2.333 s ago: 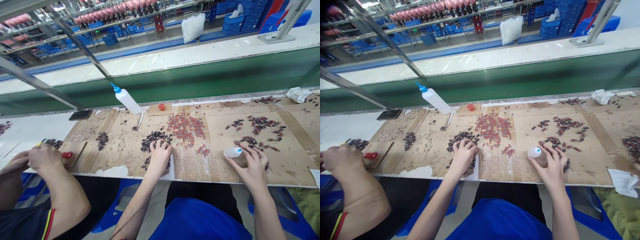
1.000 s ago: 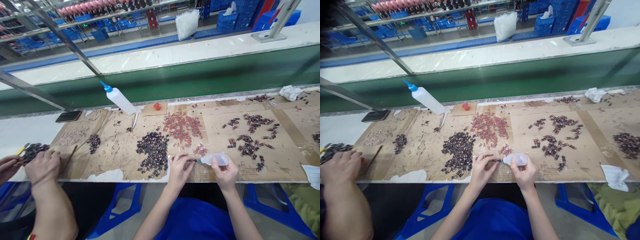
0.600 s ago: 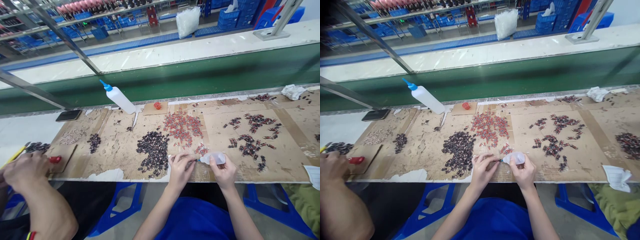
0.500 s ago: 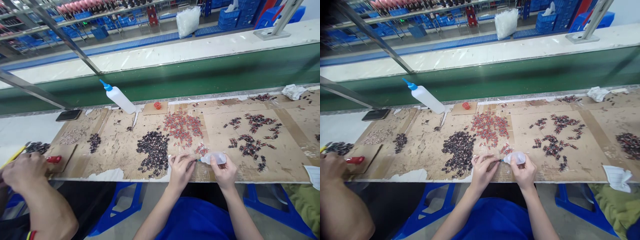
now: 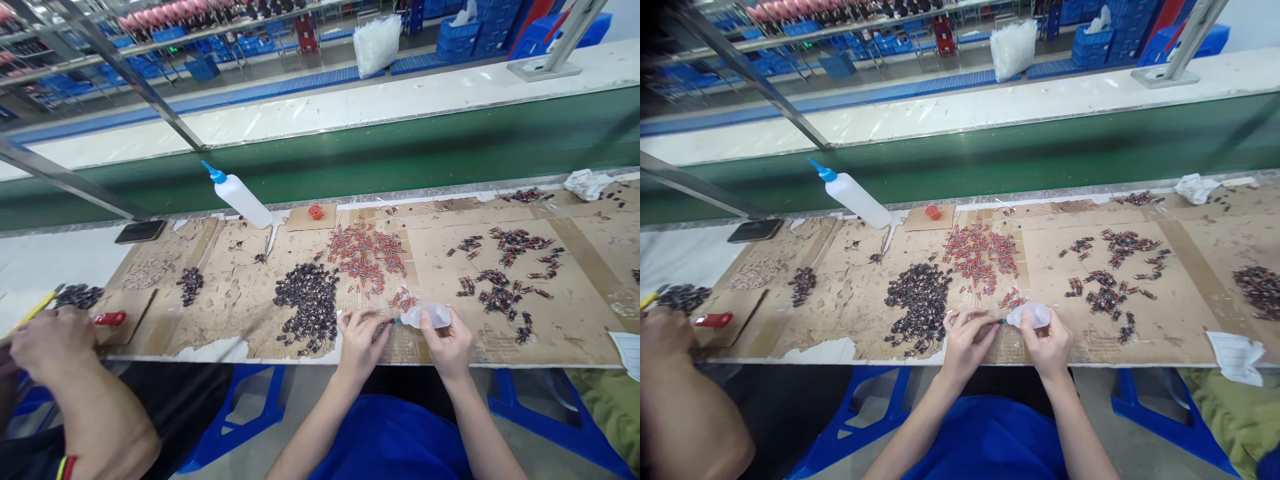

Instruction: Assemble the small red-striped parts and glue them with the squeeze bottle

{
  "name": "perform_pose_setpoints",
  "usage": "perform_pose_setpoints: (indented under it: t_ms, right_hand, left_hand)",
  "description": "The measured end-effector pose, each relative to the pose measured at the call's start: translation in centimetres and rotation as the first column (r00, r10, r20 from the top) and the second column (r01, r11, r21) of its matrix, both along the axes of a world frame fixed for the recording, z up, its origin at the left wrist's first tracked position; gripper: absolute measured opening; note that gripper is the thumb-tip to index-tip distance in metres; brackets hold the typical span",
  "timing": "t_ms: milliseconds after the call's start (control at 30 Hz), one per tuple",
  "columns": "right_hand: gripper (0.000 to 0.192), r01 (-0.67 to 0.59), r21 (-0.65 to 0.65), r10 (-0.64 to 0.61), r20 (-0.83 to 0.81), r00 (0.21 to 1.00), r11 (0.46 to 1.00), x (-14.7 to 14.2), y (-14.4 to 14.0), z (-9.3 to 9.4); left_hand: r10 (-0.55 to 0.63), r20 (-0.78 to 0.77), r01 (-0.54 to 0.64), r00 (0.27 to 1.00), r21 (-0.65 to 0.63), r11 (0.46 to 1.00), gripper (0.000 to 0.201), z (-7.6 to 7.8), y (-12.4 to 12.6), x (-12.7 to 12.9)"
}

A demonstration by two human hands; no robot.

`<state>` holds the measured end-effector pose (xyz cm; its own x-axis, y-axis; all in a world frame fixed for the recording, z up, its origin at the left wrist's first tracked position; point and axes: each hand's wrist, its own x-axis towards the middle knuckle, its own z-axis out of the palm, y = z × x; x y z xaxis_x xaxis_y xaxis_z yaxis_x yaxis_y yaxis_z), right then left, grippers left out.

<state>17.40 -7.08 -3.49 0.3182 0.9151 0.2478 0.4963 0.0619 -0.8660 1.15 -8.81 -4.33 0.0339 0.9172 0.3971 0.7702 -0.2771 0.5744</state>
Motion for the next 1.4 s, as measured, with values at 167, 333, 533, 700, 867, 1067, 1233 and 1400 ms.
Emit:
perform_pose_setpoints:
  t_ms: [167, 333, 533, 700, 867, 1067, 1233, 1400]
  right_hand:
    - [0.026, 0.071, 0.043, -0.056, -0.272, 0.961, 0.997, 0.4, 0.1, 0.2]
    - [0.039, 0.151, 0.104, -0.094, -0.421, 0.902, 0.983, 1.9, 1.7, 0.0]
    - [0.057, 0.101, 0.104, -0.055, -0.373, 0.926, 0.989, 2.8, 3.2, -0.2]
    - [0.061, 0.099, 0.019, -0.091, -0.245, 0.965, 0.995, 2.7, 3.2, -0.4]
    - [0.068, 0.128, 0.172, -0.114, -0.090, 0.989, 0.977, 2.7, 1.9, 0.2]
    - [0.036, 0.132, 0.318, -0.150, 0.034, 0.988, 0.939, 1.0, -1.0, 1.3]
    - [0.030, -0.213, -0.047, 0.193, -0.267, 0.944, 0.976, -2.0, -1.2, 0.8]
    - [0.040, -0.317, -0.147, 0.187, -0.555, 0.810, 0.937, -3.2, -0.1, 0.3]
  left_hand:
    - [-0.008, 0.018, 0.009, 1.000, -0.033, 0.999, 0.006, -0.1, 0.0, 0.0]
    - [-0.072, 0.022, 0.074, 0.997, -0.103, 0.992, 0.004, 0.6, 0.6, -1.2]
    - [0.087, -0.083, -0.094, 0.993, -0.081, 0.992, 0.009, 1.9, 3.2, -3.3]
    - [0.126, -0.168, -0.143, 0.978, -0.095, 0.985, 0.005, 2.3, 4.3, -3.0]
    - [0.138, -0.178, -0.160, 0.974, -0.117, 0.980, 0.005, 1.8, 4.0, -2.3]
    - [0.114, -0.150, -0.139, 0.982, -0.171, 0.975, 0.014, 1.3, 4.1, -2.5]
    - [0.059, -0.087, -0.070, 0.994, -0.120, 0.990, 0.014, 1.6, 3.2, -1.7]
    - [-0.086, -0.014, 0.087, 0.996, 0.036, 0.996, 0.015, 2.1, 1.8, -0.3]
